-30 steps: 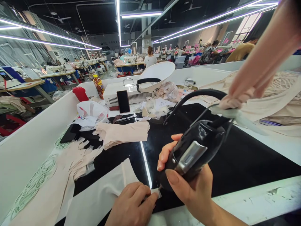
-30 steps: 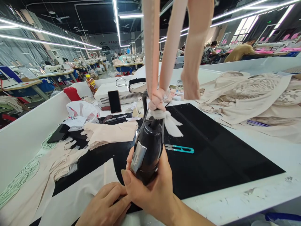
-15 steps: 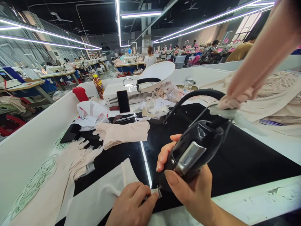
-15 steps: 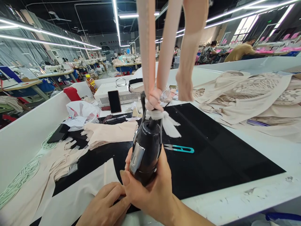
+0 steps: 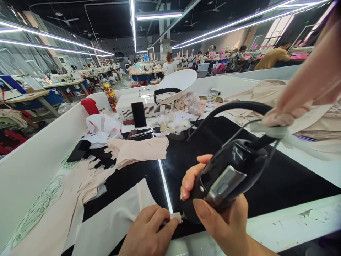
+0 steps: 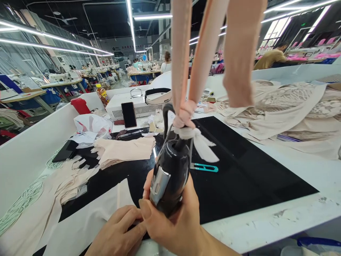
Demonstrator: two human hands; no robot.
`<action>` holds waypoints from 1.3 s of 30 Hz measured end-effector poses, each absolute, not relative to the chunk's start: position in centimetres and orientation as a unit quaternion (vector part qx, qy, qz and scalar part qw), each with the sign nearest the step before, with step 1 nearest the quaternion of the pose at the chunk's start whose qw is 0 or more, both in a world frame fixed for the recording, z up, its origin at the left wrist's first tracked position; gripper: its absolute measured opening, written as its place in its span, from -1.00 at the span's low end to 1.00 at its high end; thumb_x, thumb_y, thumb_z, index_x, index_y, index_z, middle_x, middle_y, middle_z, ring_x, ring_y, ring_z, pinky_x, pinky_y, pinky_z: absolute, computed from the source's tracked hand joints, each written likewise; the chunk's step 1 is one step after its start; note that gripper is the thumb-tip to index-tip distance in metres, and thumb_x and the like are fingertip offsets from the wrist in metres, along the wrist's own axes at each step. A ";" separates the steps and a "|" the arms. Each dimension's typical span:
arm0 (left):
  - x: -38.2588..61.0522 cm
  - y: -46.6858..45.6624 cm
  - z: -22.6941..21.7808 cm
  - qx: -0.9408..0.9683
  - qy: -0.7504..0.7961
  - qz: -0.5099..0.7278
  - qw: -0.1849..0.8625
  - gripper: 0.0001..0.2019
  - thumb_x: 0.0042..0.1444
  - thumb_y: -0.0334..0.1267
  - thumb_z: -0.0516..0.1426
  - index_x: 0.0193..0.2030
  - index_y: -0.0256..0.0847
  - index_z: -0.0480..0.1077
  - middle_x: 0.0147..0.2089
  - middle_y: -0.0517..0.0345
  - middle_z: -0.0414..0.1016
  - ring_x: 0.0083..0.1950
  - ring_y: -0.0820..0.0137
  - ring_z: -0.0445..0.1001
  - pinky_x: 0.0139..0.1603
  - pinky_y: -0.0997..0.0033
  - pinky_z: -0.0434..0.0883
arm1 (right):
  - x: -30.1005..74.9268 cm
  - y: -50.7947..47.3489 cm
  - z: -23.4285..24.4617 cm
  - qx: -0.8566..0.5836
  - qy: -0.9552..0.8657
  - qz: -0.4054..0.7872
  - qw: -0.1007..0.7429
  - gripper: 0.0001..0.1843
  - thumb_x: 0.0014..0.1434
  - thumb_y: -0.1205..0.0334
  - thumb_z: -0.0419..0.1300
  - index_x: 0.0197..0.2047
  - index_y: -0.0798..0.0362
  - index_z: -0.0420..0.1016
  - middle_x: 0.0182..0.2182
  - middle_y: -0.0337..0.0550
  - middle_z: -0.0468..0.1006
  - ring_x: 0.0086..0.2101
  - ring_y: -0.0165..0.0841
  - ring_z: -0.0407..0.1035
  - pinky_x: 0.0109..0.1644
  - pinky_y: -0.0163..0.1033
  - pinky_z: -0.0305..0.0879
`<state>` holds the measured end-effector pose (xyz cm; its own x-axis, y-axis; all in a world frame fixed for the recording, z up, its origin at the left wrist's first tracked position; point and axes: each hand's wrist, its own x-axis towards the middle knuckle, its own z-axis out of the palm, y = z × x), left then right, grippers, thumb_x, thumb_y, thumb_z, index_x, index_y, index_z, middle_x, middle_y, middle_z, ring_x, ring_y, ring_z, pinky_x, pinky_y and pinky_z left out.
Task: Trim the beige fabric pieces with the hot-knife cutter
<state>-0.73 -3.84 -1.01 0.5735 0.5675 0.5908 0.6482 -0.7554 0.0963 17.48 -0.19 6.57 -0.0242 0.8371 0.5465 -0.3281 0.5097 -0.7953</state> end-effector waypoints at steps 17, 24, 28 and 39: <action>-1.9 -3.9 -0.3 -0.893 -0.343 -0.285 0.056 -0.69 0.57 -0.34 -0.09 0.02 -0.25 0.49 -0.20 0.12 0.56 -0.19 0.37 0.57 -0.10 0.44 0.53 | 17.3 -0.2 7.4 -0.253 -0.561 0.399 0.680 -0.77 0.30 0.23 0.38 -0.03 -0.13 0.45 -0.36 -0.26 0.54 -0.46 -0.42 0.48 -0.39 -0.34 0.55; -3.1 -4.2 -0.4 -0.887 -0.360 -0.288 0.037 -0.68 0.57 -0.37 -0.10 0.02 -0.25 0.48 -0.19 0.08 0.55 -0.18 0.36 0.57 -0.08 0.41 0.52 | 18.6 0.1 6.2 -0.257 -0.560 0.420 0.666 -0.59 0.34 0.18 0.38 0.18 -0.15 0.39 -0.28 -0.26 0.55 -0.36 -0.41 0.53 -0.22 -0.31 0.59; -3.1 -4.0 -0.6 -0.888 -0.357 -0.288 0.033 -0.69 0.55 -0.40 -0.10 0.02 -0.25 0.48 -0.19 0.08 0.55 -0.18 0.35 0.56 -0.09 0.39 0.53 | 19.3 0.0 5.6 -0.254 -0.569 0.427 0.656 -0.53 0.35 0.26 0.35 0.24 -0.17 0.34 -0.24 -0.25 0.55 -0.36 -0.40 0.53 -0.24 -0.28 0.58; -3.1 -3.7 -0.5 -0.888 -0.365 -0.275 0.044 -0.68 0.57 -0.36 -0.12 0.05 -0.26 0.47 -0.16 0.09 0.57 -0.18 0.34 0.55 -0.11 0.34 0.54 | 19.3 0.2 5.5 -0.254 -0.564 0.433 0.656 -0.54 0.34 0.23 0.36 0.23 -0.16 0.34 -0.26 -0.22 0.55 -0.40 -0.36 0.50 -0.36 -0.26 0.53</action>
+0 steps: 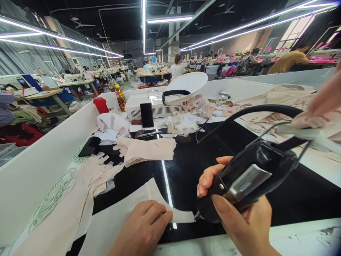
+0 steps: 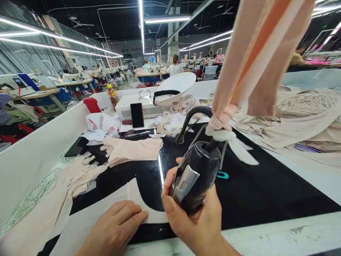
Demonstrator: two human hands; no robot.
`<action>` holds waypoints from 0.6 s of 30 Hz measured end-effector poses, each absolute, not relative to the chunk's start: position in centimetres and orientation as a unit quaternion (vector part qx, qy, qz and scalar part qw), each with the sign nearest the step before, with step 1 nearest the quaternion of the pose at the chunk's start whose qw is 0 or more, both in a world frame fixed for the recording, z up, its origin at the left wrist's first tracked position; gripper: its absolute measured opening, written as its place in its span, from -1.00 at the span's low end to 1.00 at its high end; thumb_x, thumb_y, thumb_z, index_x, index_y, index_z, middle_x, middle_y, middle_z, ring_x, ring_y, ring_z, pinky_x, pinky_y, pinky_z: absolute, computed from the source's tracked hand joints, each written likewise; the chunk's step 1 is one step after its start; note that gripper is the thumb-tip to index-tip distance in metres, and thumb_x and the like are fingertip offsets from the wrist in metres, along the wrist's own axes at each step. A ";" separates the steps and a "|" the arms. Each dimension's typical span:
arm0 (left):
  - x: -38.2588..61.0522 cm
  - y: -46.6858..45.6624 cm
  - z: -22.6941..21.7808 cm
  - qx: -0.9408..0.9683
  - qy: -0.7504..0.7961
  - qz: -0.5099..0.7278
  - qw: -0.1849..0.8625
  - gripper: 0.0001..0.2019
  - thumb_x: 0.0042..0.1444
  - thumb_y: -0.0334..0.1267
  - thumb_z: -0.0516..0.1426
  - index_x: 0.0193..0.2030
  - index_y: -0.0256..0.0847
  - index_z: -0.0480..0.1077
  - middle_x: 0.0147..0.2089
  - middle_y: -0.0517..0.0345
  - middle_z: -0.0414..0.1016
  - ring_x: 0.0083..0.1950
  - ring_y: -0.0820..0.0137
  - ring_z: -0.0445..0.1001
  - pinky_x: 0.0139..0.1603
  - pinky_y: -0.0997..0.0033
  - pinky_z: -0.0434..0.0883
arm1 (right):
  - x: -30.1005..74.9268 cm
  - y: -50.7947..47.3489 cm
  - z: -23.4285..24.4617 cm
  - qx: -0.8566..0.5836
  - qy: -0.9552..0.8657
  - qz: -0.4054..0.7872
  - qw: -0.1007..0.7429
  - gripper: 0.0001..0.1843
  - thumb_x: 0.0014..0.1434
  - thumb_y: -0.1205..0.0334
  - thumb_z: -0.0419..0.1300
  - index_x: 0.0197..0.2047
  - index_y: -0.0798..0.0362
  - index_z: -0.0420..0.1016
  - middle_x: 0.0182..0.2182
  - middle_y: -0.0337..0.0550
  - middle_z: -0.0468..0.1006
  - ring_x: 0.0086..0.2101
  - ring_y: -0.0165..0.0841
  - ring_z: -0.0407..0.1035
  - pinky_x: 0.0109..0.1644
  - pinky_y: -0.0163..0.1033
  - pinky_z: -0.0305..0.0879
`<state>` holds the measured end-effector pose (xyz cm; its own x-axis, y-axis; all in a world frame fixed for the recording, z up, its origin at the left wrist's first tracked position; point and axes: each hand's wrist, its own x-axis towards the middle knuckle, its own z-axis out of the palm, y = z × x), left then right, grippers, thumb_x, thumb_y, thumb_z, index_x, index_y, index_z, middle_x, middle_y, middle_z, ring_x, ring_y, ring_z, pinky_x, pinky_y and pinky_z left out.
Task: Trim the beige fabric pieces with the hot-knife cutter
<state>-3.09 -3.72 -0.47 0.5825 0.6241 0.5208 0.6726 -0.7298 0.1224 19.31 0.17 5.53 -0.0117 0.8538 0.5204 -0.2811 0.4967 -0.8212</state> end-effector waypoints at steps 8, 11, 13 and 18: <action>-2.9 -3.6 -0.1 -0.889 -0.353 -0.280 0.081 -0.62 0.58 -0.37 -0.17 0.01 -0.26 0.48 -0.19 0.14 0.59 -0.23 0.36 0.55 -0.15 0.38 0.51 | 19.4 0.0 5.4 -0.251 -0.570 0.429 0.655 -0.53 0.35 0.24 0.35 0.24 -0.15 0.32 -0.26 -0.21 0.53 -0.42 -0.37 0.48 -0.37 -0.25 0.51; -2.8 -3.6 0.1 -0.888 -0.355 -0.279 0.088 -0.61 0.59 -0.37 -0.18 0.01 -0.24 0.48 -0.20 0.15 0.59 -0.23 0.36 0.55 -0.16 0.38 0.49 | 19.3 0.0 5.4 -0.255 -0.565 0.433 0.654 -0.53 0.34 0.26 0.35 0.23 -0.15 0.32 -0.25 -0.21 0.53 -0.41 -0.36 0.49 -0.37 -0.24 0.52; -2.8 -3.5 0.1 -0.888 -0.353 -0.279 0.094 -0.61 0.58 -0.39 -0.18 0.01 -0.23 0.49 -0.21 0.16 0.58 -0.24 0.36 0.55 -0.17 0.37 0.48 | 19.3 -0.1 5.5 -0.256 -0.565 0.435 0.652 -0.53 0.34 0.27 0.36 0.23 -0.15 0.32 -0.25 -0.21 0.54 -0.41 -0.36 0.49 -0.38 -0.25 0.52; -2.6 -3.4 0.1 -0.890 -0.344 -0.278 0.115 -0.63 0.56 -0.42 -0.15 0.00 -0.25 0.50 -0.24 0.13 0.55 -0.27 0.34 0.51 -0.22 0.36 0.47 | 19.3 0.0 5.5 -0.251 -0.568 0.433 0.653 -0.53 0.35 0.26 0.35 0.24 -0.16 0.32 -0.24 -0.20 0.55 -0.41 -0.37 0.50 -0.38 -0.26 0.53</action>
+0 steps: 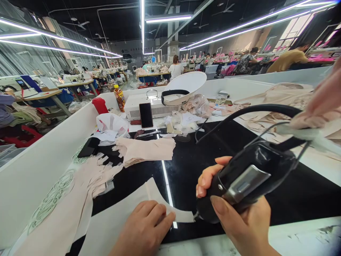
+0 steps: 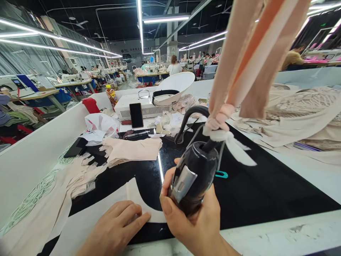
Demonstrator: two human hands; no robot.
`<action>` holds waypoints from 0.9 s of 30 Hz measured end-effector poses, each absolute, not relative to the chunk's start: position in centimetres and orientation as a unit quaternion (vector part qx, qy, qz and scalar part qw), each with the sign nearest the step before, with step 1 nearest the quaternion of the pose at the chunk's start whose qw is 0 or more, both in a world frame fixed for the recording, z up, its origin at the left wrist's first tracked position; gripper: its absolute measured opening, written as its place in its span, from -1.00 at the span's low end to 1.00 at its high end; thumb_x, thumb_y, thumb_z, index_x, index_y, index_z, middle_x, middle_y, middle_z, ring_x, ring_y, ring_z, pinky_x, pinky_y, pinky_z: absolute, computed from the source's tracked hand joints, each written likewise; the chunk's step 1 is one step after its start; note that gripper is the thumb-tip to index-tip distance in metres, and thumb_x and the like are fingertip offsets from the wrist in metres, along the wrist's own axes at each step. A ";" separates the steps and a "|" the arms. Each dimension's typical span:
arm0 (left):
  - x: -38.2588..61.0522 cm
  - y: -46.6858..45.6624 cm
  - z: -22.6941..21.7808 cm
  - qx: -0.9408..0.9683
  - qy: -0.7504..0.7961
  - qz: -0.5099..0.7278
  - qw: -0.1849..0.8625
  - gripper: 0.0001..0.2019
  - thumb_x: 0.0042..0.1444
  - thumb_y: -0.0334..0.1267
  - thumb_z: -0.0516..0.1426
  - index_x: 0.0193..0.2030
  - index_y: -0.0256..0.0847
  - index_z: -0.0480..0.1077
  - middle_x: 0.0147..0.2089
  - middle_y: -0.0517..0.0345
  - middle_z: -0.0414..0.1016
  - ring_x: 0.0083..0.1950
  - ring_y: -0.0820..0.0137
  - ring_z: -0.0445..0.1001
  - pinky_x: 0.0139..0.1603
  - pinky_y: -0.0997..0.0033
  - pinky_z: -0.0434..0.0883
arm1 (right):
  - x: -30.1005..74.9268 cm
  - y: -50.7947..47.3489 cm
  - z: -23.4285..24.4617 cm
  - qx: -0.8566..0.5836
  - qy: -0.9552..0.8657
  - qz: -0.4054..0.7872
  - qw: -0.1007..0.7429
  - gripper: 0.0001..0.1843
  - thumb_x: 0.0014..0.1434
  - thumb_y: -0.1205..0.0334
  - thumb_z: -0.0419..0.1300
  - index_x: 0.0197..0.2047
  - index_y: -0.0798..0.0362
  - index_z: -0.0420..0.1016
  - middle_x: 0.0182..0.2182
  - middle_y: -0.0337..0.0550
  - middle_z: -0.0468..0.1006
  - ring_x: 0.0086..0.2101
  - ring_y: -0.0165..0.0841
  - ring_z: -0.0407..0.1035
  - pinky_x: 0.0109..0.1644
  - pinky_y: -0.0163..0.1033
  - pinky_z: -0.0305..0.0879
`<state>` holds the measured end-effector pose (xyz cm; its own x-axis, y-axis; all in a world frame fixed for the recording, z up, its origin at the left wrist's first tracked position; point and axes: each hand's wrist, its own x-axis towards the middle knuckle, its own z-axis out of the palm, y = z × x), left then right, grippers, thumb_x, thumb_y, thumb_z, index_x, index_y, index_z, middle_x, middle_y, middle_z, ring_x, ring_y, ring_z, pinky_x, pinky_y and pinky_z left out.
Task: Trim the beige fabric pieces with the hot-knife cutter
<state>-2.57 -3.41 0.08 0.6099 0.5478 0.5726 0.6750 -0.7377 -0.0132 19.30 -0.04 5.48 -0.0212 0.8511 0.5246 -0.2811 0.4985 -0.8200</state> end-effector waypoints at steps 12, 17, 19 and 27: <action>-2.3 -3.6 0.1 -0.890 -0.355 -0.269 0.096 -0.62 0.57 -0.39 -0.15 0.00 -0.23 0.50 -0.17 0.10 0.54 -0.18 0.33 0.51 -0.11 0.32 0.47 | 19.3 0.0 5.7 -0.258 -0.562 0.430 0.657 -0.55 0.33 0.23 0.37 0.21 -0.15 0.35 -0.28 -0.21 0.55 -0.44 -0.35 0.47 -0.43 -0.26 0.49; -2.2 -3.6 0.4 -0.896 -0.331 -0.276 0.106 -0.66 0.58 -0.38 -0.11 0.00 -0.28 0.51 -0.04 0.12 0.60 0.01 0.35 0.54 0.11 0.33 0.46 | 19.4 0.1 5.6 -0.257 -0.563 0.430 0.657 -0.55 0.33 0.23 0.37 0.22 -0.16 0.35 -0.28 -0.23 0.54 -0.41 -0.36 0.48 -0.41 -0.28 0.48; -2.2 -3.6 0.4 -0.899 -0.328 -0.270 0.105 -0.65 0.58 -0.39 -0.12 0.04 -0.29 0.51 -0.04 0.14 0.62 0.01 0.37 0.55 0.17 0.35 0.44 | 19.4 0.1 5.7 -0.261 -0.557 0.433 0.659 -0.55 0.32 0.24 0.38 0.20 -0.15 0.36 -0.28 -0.23 0.55 -0.40 -0.35 0.49 -0.40 -0.27 0.49; -2.1 -3.7 0.2 -0.899 -0.331 -0.272 0.093 -0.63 0.58 -0.38 -0.15 0.04 -0.29 0.50 -0.10 0.08 0.61 -0.05 0.37 0.56 0.06 0.37 0.54 | 17.5 0.5 7.0 -0.280 -0.506 0.435 0.691 -0.56 0.25 0.08 0.44 0.12 -0.14 0.41 -0.32 -0.24 0.56 -0.45 -0.35 0.46 -0.42 -0.26 0.50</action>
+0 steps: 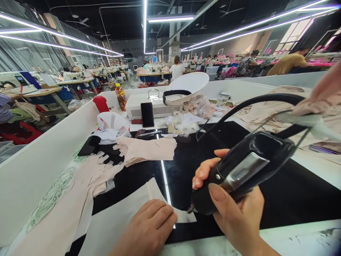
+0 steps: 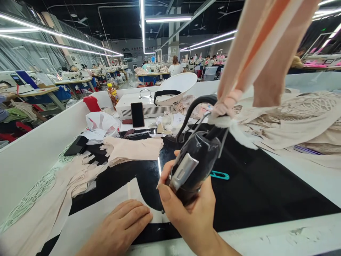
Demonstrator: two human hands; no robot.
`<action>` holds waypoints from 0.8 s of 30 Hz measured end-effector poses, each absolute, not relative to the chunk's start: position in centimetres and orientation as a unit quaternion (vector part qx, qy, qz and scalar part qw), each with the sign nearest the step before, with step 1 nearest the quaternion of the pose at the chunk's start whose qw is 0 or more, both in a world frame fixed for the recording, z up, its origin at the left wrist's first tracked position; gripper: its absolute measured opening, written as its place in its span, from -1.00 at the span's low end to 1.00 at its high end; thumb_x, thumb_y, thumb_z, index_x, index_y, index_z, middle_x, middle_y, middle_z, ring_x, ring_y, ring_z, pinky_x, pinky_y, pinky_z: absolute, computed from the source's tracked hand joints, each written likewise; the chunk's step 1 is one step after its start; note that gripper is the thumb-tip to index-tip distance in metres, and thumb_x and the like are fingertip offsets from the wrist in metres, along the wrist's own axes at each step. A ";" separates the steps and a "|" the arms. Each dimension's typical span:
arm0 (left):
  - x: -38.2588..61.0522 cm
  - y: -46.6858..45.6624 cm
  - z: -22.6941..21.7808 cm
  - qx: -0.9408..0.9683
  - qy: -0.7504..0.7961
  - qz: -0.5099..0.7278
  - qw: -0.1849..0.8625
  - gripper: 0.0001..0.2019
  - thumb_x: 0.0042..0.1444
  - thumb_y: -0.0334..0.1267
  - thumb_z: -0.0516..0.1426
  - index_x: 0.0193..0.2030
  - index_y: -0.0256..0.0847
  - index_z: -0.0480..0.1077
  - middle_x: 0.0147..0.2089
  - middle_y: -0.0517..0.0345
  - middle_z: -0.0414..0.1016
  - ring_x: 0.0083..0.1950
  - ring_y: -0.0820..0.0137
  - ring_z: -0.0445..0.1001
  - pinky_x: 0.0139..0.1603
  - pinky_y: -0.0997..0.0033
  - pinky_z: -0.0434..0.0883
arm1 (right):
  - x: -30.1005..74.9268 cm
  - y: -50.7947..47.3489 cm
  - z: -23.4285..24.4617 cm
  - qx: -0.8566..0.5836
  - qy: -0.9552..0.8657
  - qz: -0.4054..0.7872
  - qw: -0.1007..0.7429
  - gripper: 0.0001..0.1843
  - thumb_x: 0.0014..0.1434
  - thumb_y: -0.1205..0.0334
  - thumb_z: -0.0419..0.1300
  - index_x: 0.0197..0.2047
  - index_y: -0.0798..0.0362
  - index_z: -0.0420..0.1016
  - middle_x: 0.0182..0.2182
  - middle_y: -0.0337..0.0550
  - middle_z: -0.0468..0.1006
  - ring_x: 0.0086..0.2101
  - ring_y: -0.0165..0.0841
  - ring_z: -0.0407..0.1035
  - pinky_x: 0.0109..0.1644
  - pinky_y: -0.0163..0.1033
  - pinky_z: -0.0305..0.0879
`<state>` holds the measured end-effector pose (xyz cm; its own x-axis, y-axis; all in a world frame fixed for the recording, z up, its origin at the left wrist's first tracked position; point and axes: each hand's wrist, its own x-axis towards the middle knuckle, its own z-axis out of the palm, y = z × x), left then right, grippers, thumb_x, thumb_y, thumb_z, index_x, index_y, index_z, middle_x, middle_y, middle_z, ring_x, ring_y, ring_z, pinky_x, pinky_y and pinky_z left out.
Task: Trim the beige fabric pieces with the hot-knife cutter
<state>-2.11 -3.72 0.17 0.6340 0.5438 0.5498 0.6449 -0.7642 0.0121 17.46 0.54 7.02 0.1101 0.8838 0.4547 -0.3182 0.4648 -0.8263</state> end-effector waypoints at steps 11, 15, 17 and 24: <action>-2.0 -3.8 0.1 -0.900 -0.332 -0.270 0.081 -0.63 0.59 -0.35 -0.14 0.06 -0.27 0.50 -0.07 0.13 0.63 -0.06 0.33 0.58 0.08 0.34 0.50 | 15.6 0.6 6.3 -0.278 -0.502 0.446 0.687 -0.54 0.26 0.08 0.43 0.13 -0.12 0.36 -0.31 -0.27 0.53 -0.38 -0.35 0.52 -0.30 -0.24 0.56; -1.9 -3.7 0.1 -0.898 -0.334 -0.274 0.084 -0.63 0.59 -0.36 -0.15 0.05 -0.27 0.51 -0.08 0.15 0.63 -0.08 0.34 0.58 0.06 0.35 0.49 | 15.4 0.5 6.5 -0.284 -0.519 0.431 0.681 -0.56 0.28 0.14 0.41 0.13 -0.11 0.35 -0.32 -0.26 0.53 -0.40 -0.35 0.51 -0.31 -0.23 0.56; -1.8 -3.7 0.1 -0.898 -0.332 -0.275 0.085 -0.62 0.59 -0.36 -0.15 0.05 -0.27 0.51 -0.08 0.16 0.63 -0.07 0.35 0.58 0.06 0.34 0.49 | 15.4 0.6 6.6 -0.296 -0.521 0.413 0.686 -0.58 0.27 0.18 0.40 0.11 -0.10 0.35 -0.35 -0.27 0.53 -0.42 -0.36 0.49 -0.32 -0.23 0.57; -1.9 -3.7 -0.1 -0.897 -0.329 -0.281 0.091 -0.61 0.59 -0.36 -0.16 0.04 -0.26 0.51 -0.08 0.15 0.63 -0.06 0.35 0.57 0.07 0.32 0.48 | 17.0 0.7 6.6 -0.265 -0.523 0.445 0.677 -0.59 0.30 0.18 0.40 0.14 -0.14 0.37 -0.28 -0.25 0.55 -0.44 -0.40 0.47 -0.34 -0.25 0.55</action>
<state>-1.91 -3.67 -0.07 0.6251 0.5395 0.5641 0.6422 -0.7663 0.0212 16.99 0.72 6.57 0.0571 0.8800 0.4716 -0.3253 0.4630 -0.8245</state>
